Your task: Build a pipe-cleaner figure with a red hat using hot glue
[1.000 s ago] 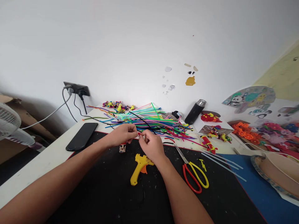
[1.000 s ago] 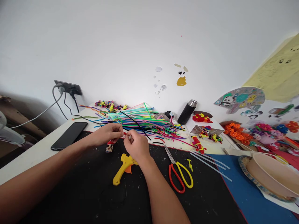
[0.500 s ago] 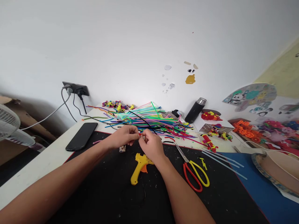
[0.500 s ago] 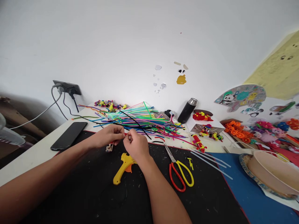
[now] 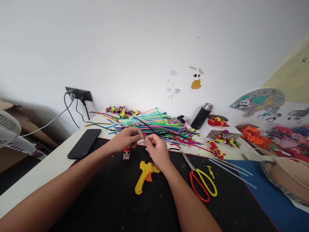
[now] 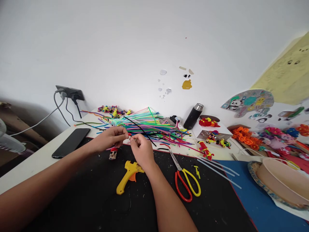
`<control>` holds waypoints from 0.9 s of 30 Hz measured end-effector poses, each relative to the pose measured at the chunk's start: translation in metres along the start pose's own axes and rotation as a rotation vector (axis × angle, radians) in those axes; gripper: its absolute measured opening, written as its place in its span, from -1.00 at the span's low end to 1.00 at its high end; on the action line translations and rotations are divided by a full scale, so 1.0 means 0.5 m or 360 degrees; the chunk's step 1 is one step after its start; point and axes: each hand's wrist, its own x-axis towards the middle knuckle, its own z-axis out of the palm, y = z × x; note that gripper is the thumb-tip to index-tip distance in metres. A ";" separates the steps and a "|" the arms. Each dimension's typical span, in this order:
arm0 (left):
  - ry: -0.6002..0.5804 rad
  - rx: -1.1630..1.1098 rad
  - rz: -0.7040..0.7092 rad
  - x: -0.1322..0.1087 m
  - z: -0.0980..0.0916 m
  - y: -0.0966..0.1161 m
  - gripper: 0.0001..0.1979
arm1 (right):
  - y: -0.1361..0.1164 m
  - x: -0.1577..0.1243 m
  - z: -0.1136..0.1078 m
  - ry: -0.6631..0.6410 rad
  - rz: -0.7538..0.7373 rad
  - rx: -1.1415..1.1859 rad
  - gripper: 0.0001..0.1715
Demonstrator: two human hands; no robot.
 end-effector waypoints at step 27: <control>-0.0100 0.0110 0.0048 -0.008 0.002 0.015 -0.57 | -0.008 0.014 -0.011 -0.0108 0.0284 0.0717 -0.61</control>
